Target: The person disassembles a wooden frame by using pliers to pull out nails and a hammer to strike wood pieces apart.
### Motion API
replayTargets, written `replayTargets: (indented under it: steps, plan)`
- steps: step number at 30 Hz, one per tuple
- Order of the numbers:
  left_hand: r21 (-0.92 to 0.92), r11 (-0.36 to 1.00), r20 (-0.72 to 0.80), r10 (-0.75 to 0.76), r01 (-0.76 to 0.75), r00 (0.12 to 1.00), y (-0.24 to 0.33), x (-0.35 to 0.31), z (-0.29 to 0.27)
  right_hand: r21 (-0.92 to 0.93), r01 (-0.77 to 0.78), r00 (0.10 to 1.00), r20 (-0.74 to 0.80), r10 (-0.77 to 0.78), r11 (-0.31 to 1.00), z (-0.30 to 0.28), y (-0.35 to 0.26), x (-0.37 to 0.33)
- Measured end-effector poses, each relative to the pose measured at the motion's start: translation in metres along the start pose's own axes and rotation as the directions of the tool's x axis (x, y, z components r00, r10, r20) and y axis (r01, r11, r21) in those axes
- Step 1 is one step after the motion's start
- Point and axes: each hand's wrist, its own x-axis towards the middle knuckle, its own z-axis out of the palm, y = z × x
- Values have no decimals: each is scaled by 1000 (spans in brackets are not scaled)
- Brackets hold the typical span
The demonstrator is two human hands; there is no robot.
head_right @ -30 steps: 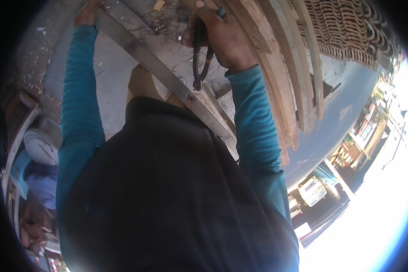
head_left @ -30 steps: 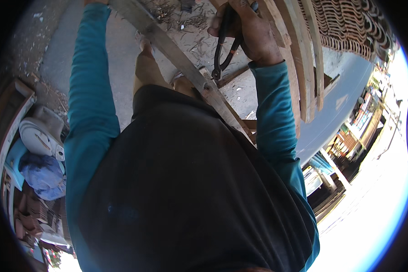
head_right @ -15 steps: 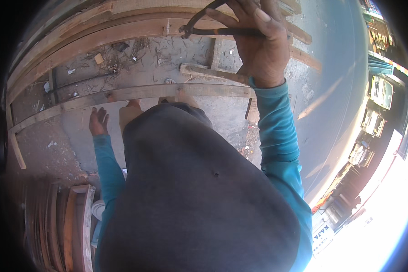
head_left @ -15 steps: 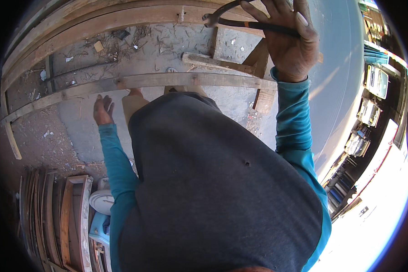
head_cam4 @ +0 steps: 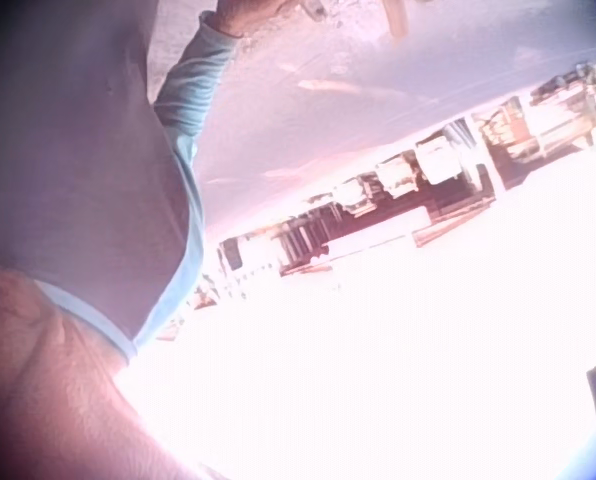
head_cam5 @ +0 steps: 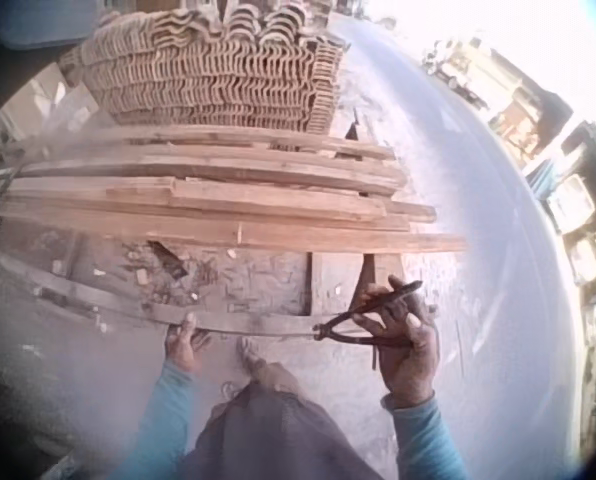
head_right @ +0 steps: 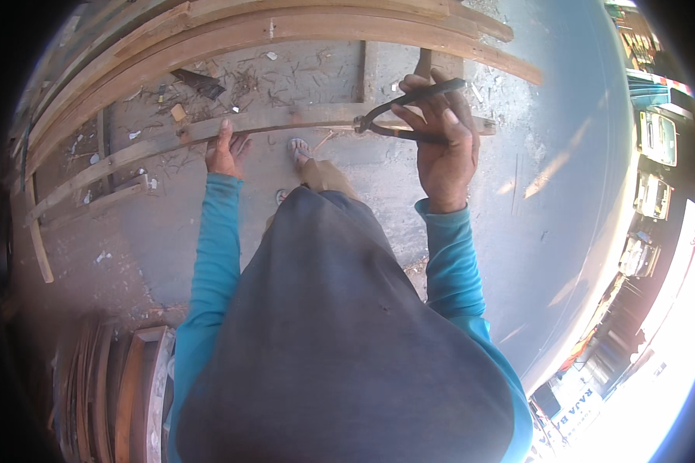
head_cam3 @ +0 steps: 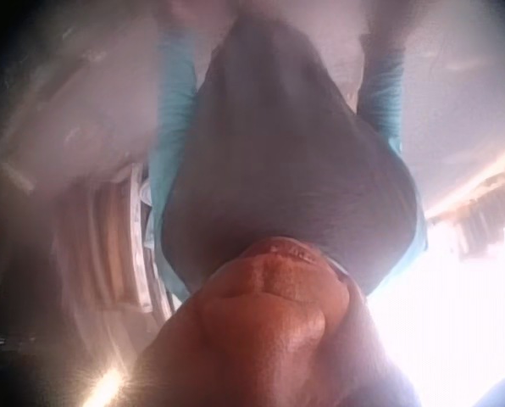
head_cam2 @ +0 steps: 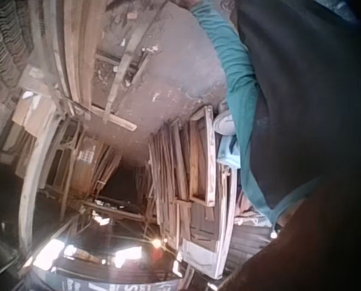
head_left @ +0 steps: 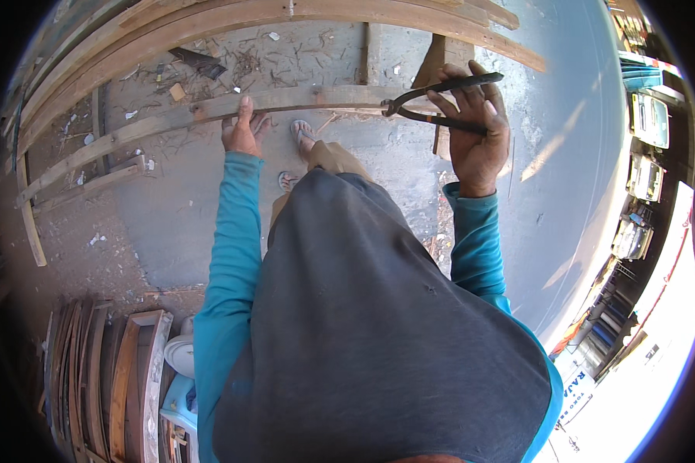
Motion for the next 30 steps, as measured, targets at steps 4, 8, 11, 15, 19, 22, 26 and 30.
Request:
replayTargets:
  steps: [4,8,11,15,19,22,26,30]
  plan:
    - [-27,997,-90,74,-77,993,-2,-3,14,-108,27,998,-59,-34,994,-22,-22,-19]
    - [-7,1000,-97,27,-28,995,-8,12,6,-229,123,988,-64,-141,966,-52,-55,-19]
    - [-19,1000,-141,17,-20,990,-11,14,8,-259,178,975,-86,-206,949,-74,-76,-13]
    - [-58,995,-200,73,-86,977,-16,8,22,-286,325,929,-83,-361,902,-112,-106,9]
    - [-218,952,-393,117,-216,912,-20,15,55,-257,382,906,-85,-415,888,-156,-122,39]
    - [-252,910,-545,147,-328,826,-26,19,89,-169,367,928,-4,-373,915,-181,-109,63]
    - [664,665,-527,740,-341,417,-41,77,9,-89,109,983,156,-94,990,-178,-72,78]
    - [746,651,-546,717,-138,434,-47,80,43,-29,-97,946,307,102,995,-181,-30,92]
